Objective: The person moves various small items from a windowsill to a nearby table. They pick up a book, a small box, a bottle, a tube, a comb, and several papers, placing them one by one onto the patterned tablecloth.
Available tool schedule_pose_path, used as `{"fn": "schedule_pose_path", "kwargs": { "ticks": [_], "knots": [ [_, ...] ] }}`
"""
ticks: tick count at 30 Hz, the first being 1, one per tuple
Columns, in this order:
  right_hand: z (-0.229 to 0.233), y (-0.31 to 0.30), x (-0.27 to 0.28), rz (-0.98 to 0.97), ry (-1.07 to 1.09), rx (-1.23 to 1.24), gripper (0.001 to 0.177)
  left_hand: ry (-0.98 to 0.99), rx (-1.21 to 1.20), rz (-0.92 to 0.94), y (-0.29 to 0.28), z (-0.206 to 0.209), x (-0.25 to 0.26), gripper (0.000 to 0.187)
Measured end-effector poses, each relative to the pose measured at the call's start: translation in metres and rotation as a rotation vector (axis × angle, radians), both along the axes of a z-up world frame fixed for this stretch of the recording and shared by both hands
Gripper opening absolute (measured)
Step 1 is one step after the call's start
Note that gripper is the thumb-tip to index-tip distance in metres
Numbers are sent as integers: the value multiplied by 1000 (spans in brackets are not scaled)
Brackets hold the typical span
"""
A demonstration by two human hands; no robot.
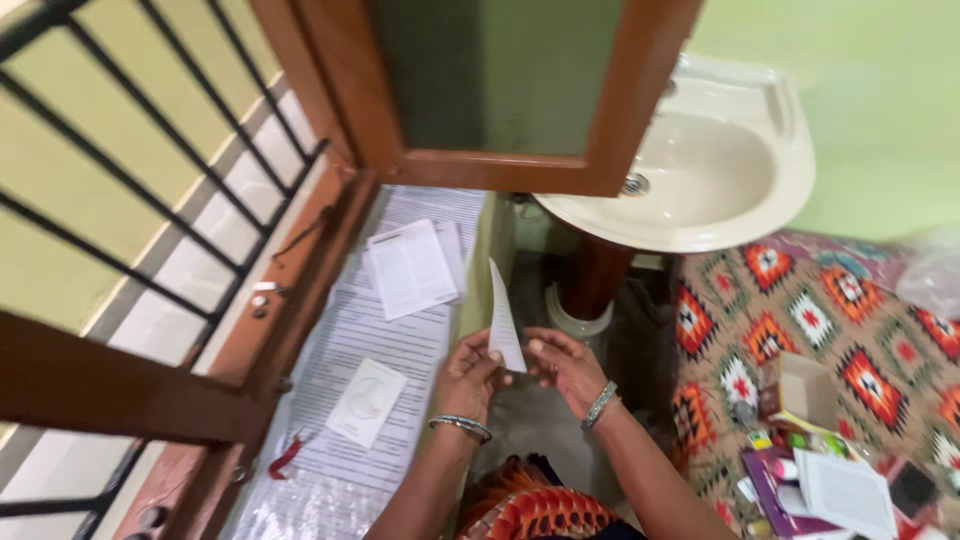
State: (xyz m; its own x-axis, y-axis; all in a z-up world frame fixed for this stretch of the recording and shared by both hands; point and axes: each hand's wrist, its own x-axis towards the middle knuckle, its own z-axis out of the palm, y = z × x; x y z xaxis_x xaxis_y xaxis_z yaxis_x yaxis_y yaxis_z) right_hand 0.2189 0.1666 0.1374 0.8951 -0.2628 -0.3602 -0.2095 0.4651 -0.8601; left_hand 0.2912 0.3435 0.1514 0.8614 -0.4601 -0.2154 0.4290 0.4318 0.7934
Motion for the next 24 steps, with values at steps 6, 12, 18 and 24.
{"fn": "schedule_pose_path", "kwargs": {
  "ticks": [6, 12, 18, 24],
  "knots": [
    [-48, -50, -97, -162, 167, 115, 37, 152, 65, -252, -47, -39, -50, 33],
    [-98, -81, -209, -412, 226, 208, 20, 140, 392, -542, -109, -97, -104, 38],
    [-192, -103, -325, -748, 430, 240, 16, -140, 585, -983, -189, -194, -172, 67],
    [-255, -152, -413, -1016, 599, 113, 12, -305, 643, -1283, -259, -168, -247, 64]
  ]
}}
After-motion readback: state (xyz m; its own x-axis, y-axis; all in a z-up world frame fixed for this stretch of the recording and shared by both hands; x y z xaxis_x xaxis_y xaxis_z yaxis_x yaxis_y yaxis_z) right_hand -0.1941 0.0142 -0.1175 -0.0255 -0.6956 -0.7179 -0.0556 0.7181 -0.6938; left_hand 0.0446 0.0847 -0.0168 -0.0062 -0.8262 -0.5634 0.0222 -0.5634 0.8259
